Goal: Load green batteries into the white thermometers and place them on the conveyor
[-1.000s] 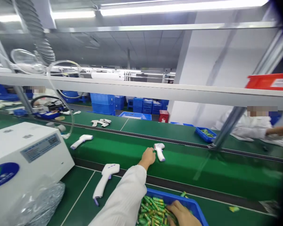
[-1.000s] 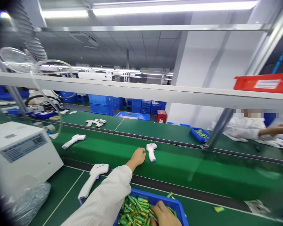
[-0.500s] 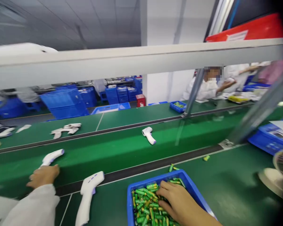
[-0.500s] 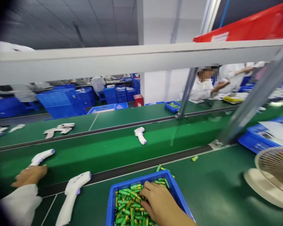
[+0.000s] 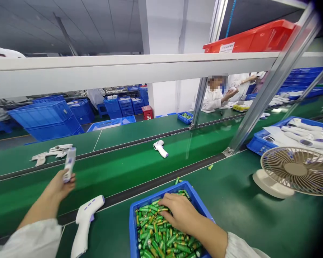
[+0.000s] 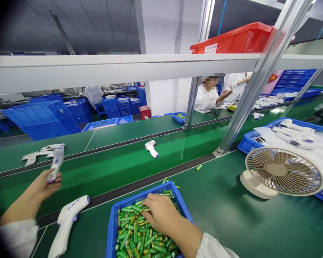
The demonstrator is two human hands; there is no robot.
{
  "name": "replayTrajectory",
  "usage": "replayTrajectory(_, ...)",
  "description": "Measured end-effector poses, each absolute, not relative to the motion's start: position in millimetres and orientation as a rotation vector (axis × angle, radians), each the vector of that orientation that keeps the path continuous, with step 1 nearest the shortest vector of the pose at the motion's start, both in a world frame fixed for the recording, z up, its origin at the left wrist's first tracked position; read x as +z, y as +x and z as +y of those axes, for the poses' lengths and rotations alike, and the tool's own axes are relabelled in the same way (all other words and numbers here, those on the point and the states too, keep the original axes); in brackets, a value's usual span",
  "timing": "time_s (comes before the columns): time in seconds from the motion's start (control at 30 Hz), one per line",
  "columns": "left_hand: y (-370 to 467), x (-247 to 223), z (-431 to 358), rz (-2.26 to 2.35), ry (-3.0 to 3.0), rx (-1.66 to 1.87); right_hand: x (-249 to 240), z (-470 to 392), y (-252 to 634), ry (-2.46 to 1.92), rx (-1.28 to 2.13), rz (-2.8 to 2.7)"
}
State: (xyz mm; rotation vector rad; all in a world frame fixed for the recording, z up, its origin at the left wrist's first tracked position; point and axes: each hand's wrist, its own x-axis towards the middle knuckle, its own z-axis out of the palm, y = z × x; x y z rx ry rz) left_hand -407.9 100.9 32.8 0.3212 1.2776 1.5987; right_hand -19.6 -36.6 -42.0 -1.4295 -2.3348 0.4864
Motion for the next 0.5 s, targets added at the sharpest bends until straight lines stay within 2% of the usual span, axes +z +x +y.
replayTrajectory(0.23, -220.8, 61.1, 69.1, 0.489, 0.459, 1.520, -42.3, -38.3, -18.8, -1.343, 0.460, -2.427)
replayTrajectory(0.4, -118.6, 27.6, 35.8, 0.834, 0.538, 1.662, -38.4, -37.3, -9.9, -1.366, 0.442, -1.887)
replayTrajectory(0.5, -96.2, -1.2, 27.8, 0.977, 0.654, 1.516, -36.6, -34.6, -6.2, -1.334, 0.522, -1.615)
